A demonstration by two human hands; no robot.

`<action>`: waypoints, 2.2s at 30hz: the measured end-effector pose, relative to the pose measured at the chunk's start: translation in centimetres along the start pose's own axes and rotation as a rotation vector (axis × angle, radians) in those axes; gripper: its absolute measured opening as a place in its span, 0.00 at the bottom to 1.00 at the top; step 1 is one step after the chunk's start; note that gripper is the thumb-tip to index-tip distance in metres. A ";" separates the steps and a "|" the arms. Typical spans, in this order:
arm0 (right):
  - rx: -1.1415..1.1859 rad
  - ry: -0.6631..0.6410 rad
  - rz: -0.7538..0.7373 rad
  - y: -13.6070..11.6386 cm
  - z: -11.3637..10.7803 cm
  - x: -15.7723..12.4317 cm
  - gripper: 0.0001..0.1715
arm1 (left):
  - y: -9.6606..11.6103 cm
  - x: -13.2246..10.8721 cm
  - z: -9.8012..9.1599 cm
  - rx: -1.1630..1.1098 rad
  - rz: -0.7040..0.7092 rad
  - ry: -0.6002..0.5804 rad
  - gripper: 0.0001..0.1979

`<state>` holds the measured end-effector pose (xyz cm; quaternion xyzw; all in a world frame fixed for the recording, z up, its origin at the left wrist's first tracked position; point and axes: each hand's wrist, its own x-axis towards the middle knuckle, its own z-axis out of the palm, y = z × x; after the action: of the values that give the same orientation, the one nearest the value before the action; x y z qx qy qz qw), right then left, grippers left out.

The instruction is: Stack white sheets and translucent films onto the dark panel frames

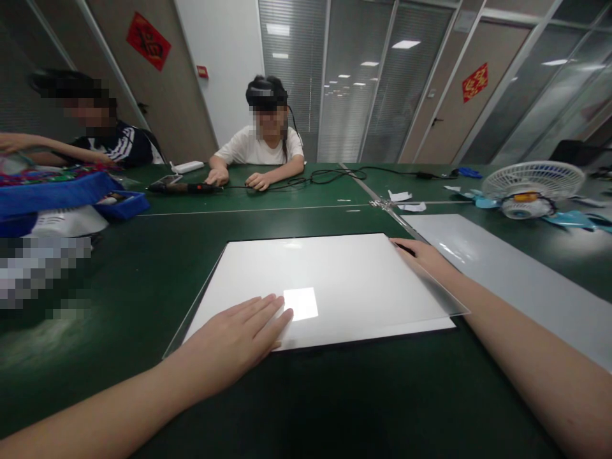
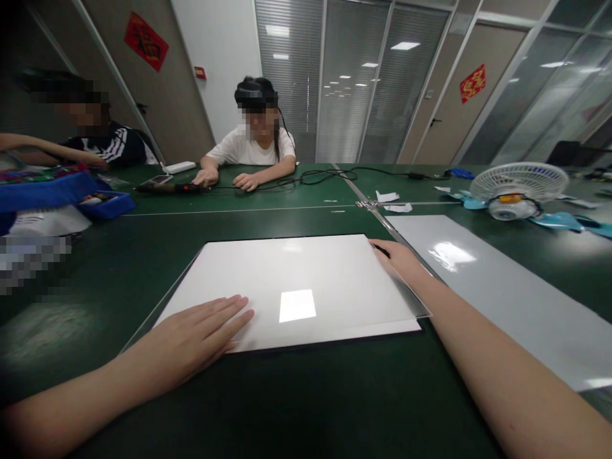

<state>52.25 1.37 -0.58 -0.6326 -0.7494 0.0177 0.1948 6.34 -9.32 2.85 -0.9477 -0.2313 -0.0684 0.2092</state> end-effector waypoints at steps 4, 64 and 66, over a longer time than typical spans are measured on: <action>0.001 0.011 -0.009 0.0 0.0 0.0 0.26 | 0.0 0.1 0.0 -0.018 -0.012 0.026 0.20; -0.061 0.013 -0.090 -0.1 0.5 0.2 0.22 | -0.5 0.3 0.1 -0.584 -0.238 -0.149 0.19; -0.065 0.006 -0.084 -0.3 0.5 0.1 0.23 | -0.4 0.4 0.0 -0.565 -0.226 -0.168 0.19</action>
<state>51.85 1.53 -0.93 -0.6067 -0.7748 -0.0164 0.1770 6.48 -8.80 3.12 -0.9388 -0.3237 -0.0742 -0.0911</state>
